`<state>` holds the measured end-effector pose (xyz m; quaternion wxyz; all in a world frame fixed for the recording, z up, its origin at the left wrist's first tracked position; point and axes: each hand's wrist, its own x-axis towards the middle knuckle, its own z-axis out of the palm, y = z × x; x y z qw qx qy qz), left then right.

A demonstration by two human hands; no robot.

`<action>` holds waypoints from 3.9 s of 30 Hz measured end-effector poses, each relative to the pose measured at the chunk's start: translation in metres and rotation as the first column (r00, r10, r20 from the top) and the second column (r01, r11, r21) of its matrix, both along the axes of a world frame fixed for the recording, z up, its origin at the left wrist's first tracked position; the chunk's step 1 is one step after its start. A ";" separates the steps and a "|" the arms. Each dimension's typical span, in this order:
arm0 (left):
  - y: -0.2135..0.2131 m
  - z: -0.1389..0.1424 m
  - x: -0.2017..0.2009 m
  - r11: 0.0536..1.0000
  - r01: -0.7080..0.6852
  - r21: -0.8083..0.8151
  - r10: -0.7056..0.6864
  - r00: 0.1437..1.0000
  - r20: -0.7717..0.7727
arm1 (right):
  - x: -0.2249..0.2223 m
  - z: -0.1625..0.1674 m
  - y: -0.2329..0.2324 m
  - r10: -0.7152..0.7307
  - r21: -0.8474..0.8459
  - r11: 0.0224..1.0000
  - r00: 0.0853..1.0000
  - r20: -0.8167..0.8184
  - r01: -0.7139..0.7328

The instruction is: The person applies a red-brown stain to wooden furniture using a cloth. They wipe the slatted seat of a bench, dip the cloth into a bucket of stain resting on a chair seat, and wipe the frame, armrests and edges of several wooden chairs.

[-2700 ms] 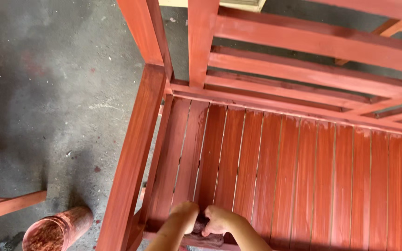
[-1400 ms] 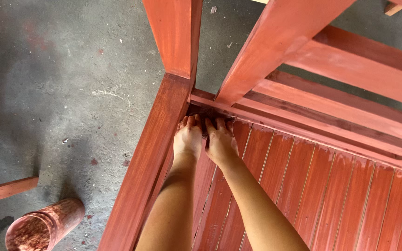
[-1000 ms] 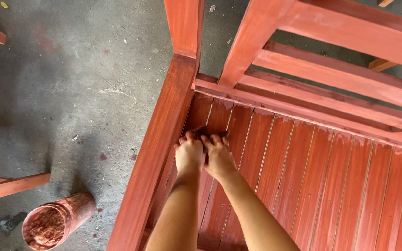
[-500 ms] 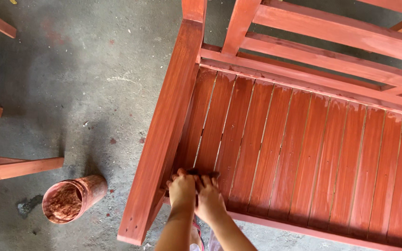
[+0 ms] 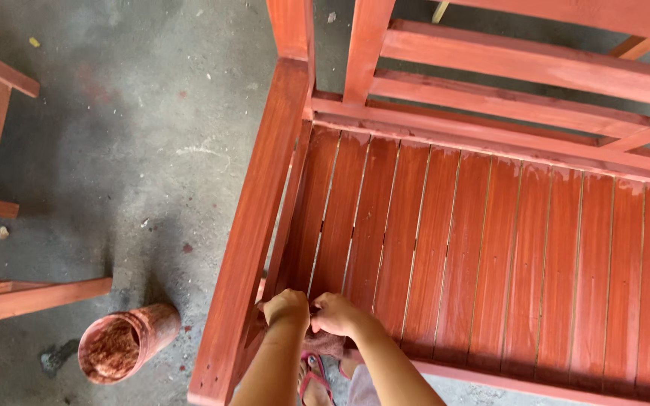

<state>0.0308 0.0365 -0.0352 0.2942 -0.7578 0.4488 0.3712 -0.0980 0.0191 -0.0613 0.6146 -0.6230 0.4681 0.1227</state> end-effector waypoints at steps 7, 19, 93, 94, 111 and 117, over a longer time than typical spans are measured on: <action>-0.071 0.010 0.023 0.901 -0.132 -0.414 0.091 0.989 -0.117 | -0.015 0.034 -0.075 -0.306 -0.254 0.939 0.900 -0.311 0.232; -0.003 -0.041 0.005 0.785 0.017 -0.619 -0.074 0.995 -0.067 | 0.000 0.017 -0.013 0.095 -0.788 0.614 0.995 0.019 -0.044; -0.079 -0.039 -0.014 0.871 -0.100 -0.481 0.091 0.995 -0.042 | -0.008 -0.009 -0.079 0.211 -0.721 0.630 0.956 -0.201 -0.291; -0.061 -0.039 -0.016 0.881 -0.100 -0.463 0.092 0.995 -0.040 | -0.010 -0.009 -0.059 0.176 -0.730 0.641 0.971 -0.159 -0.236; 0.050 -0.012 -0.017 0.977 0.082 -0.198 -0.081 0.997 0.017 | -0.017 0.026 0.050 0.199 -0.379 0.879 0.944 -0.263 -0.290; 0.010 0.044 -0.027 0.978 0.209 -0.004 -0.209 0.978 -0.002 | -0.055 -0.001 0.034 0.002 -0.174 0.985 1.000 0.006 -0.001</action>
